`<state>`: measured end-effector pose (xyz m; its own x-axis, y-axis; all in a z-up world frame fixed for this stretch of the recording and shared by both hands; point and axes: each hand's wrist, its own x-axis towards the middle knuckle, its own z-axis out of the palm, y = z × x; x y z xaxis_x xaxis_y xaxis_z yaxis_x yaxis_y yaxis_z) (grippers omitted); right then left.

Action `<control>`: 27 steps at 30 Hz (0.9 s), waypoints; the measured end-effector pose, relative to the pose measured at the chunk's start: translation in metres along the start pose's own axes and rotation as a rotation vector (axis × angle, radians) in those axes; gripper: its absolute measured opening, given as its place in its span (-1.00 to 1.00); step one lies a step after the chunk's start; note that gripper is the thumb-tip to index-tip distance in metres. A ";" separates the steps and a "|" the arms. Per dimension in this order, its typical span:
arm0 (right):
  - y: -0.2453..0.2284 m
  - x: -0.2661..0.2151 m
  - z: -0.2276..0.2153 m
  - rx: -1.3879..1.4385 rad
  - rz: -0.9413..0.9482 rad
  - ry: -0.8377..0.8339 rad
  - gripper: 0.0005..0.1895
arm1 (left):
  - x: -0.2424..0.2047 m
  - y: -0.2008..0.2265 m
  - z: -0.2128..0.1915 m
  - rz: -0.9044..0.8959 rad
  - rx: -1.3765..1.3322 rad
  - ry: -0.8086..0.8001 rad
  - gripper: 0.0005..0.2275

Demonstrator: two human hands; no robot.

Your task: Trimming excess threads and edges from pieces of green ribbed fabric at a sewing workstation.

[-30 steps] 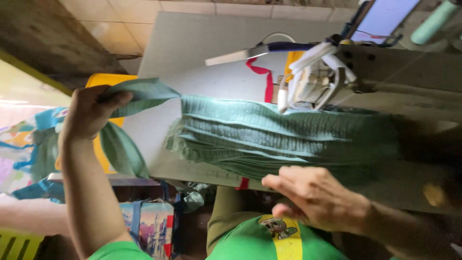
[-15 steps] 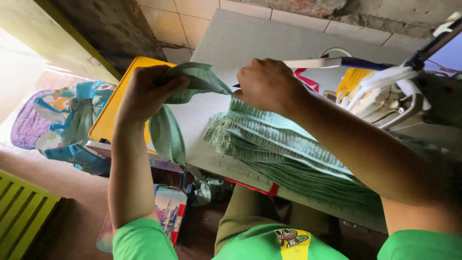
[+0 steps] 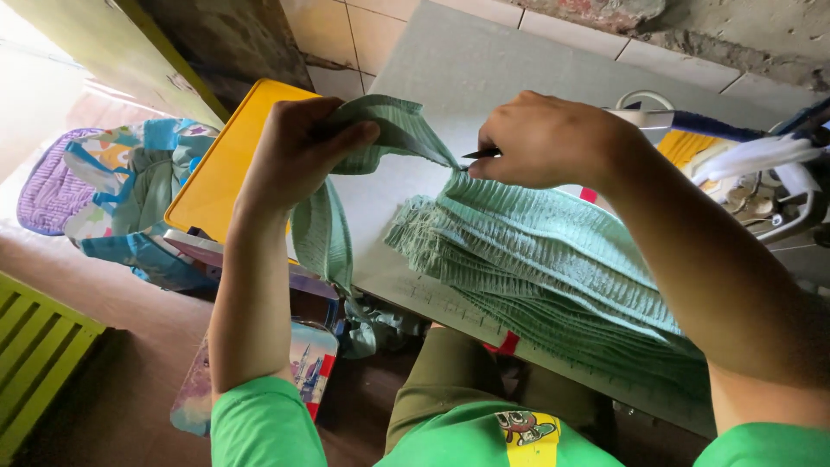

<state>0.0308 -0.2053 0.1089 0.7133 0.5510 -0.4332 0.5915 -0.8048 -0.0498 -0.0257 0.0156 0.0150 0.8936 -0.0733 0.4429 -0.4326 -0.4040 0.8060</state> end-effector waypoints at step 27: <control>0.012 0.034 0.051 0.266 -0.200 0.208 -0.79 | -0.012 0.026 0.007 0.022 0.032 -0.031 -0.79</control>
